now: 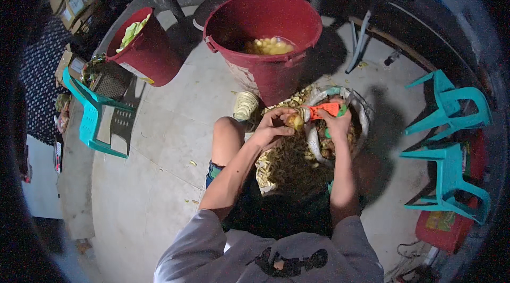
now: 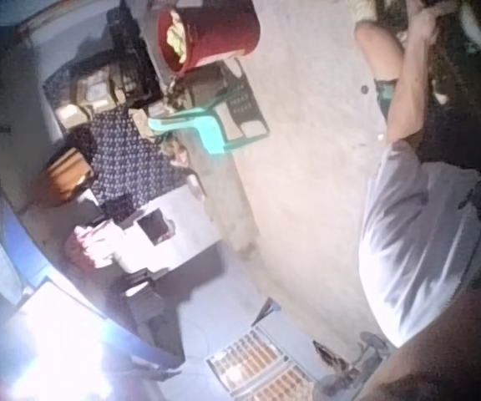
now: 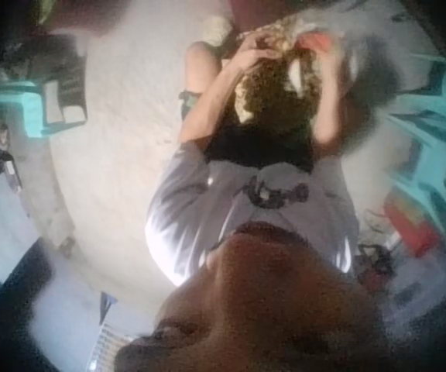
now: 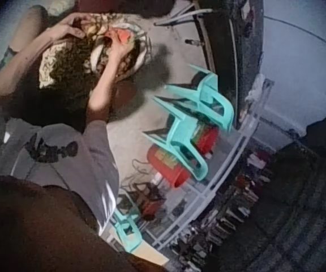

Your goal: The person peels round vegetables using a handheld peeler while sitting on the floor, placing the peeled items into a red bucket.

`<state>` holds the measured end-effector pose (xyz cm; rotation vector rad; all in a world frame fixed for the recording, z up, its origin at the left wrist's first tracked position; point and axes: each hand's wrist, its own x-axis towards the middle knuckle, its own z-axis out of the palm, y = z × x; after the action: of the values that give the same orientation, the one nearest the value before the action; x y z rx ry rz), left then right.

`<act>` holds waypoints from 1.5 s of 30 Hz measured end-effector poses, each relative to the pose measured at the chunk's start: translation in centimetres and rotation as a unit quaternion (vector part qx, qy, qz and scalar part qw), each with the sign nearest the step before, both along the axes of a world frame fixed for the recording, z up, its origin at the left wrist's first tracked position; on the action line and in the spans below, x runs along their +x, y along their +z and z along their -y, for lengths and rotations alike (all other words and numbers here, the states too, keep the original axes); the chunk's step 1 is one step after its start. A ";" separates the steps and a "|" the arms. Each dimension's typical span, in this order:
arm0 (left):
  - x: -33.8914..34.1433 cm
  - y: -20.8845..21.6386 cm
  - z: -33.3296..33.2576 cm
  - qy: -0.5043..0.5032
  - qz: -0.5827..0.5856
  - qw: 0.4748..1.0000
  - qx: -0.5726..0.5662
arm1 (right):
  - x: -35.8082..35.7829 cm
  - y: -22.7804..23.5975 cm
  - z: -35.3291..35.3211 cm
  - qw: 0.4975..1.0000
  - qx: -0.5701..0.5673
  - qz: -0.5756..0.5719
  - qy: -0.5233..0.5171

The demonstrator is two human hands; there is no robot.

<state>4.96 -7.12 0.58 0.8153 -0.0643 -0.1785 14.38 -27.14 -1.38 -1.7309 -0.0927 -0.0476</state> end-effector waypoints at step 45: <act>-0.2 0.5 0.3 0.137 0.044 0.957 0.251 | -1.5 0.9 -0.3 0.982 0.064 -0.150 0.097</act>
<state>4.73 -7.45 1.06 1.3288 0.0130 0.1124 12.93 -26.89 -0.43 -1.5756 -0.0350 0.3430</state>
